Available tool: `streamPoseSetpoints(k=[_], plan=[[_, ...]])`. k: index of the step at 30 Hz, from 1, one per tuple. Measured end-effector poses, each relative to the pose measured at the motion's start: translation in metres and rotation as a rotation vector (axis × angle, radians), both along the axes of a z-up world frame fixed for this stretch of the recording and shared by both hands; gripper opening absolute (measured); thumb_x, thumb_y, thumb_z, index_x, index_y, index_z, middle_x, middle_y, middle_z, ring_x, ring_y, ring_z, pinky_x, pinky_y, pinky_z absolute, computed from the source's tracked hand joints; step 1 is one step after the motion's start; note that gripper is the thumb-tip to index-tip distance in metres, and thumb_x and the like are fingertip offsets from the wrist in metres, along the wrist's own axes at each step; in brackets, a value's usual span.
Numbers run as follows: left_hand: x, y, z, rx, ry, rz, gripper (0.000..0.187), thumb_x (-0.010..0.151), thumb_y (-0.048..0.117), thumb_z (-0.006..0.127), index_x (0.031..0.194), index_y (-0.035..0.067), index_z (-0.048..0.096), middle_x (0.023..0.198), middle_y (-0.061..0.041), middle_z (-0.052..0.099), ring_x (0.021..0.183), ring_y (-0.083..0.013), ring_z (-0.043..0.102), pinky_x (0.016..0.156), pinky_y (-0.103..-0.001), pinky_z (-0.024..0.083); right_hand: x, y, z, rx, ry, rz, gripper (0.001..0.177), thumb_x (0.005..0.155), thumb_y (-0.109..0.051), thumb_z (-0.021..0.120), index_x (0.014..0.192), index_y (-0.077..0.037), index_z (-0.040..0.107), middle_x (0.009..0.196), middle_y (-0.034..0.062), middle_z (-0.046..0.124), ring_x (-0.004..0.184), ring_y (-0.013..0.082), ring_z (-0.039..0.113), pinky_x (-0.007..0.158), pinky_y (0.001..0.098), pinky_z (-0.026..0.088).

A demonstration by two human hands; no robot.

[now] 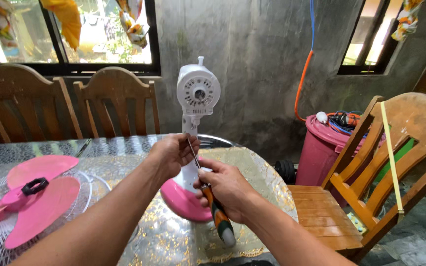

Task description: The person uses a screwdriver to loosen and remove screws from the rear motor housing of a pink and white electric fan. The fan blades and front grille are already detached and placed on the table. The person continues to unscrew the housing throughout the clip.

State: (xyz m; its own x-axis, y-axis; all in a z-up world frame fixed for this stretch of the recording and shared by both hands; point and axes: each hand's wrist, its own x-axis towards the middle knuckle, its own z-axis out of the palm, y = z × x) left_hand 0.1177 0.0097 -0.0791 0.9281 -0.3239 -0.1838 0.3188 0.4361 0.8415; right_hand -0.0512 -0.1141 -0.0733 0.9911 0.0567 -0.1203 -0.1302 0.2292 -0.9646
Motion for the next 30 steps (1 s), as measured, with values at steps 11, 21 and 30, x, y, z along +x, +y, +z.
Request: streamPoseSetpoints(k=[11,21,30], plan=[[0.028,-0.016,0.068,0.084,-0.129,0.038,0.02,0.105,0.021,0.05,0.104,0.006,0.063,0.087,-0.007,0.068,0.077,-0.0177,0.065,0.07,-0.031,0.056,0.042,-0.005,0.057,0.08,-0.108,-0.022,0.037,0.105,-0.017,0.05,0.138,-0.004,0.056,0.084,0.0082,0.061,0.06,0.0134,0.062,0.053,0.0266,0.058],[0.043,-0.02,0.091,0.22,-0.113,0.057,0.023,0.105,0.018,0.052,0.101,0.003,0.07,0.084,-0.005,0.066,0.075,-0.0136,0.06,0.067,-0.028,0.049,0.073,-0.002,0.07,0.137,-0.106,-0.039,0.028,0.105,-0.014,0.05,0.129,0.0,0.056,0.085,0.0099,0.059,0.059,0.0139,0.06,0.051,0.0263,0.057],[0.034,-0.018,0.101,0.287,-0.141,0.086,0.024,0.104,0.016,0.054,0.098,-0.001,0.07,0.083,-0.007,0.064,0.072,-0.0106,0.054,0.065,-0.026,0.048,0.076,-0.003,0.081,0.104,-0.065,-0.056,0.027,0.107,-0.016,0.044,0.127,-0.002,0.056,0.088,0.0107,0.06,0.06,0.0118,0.06,0.053,0.0243,0.058]])
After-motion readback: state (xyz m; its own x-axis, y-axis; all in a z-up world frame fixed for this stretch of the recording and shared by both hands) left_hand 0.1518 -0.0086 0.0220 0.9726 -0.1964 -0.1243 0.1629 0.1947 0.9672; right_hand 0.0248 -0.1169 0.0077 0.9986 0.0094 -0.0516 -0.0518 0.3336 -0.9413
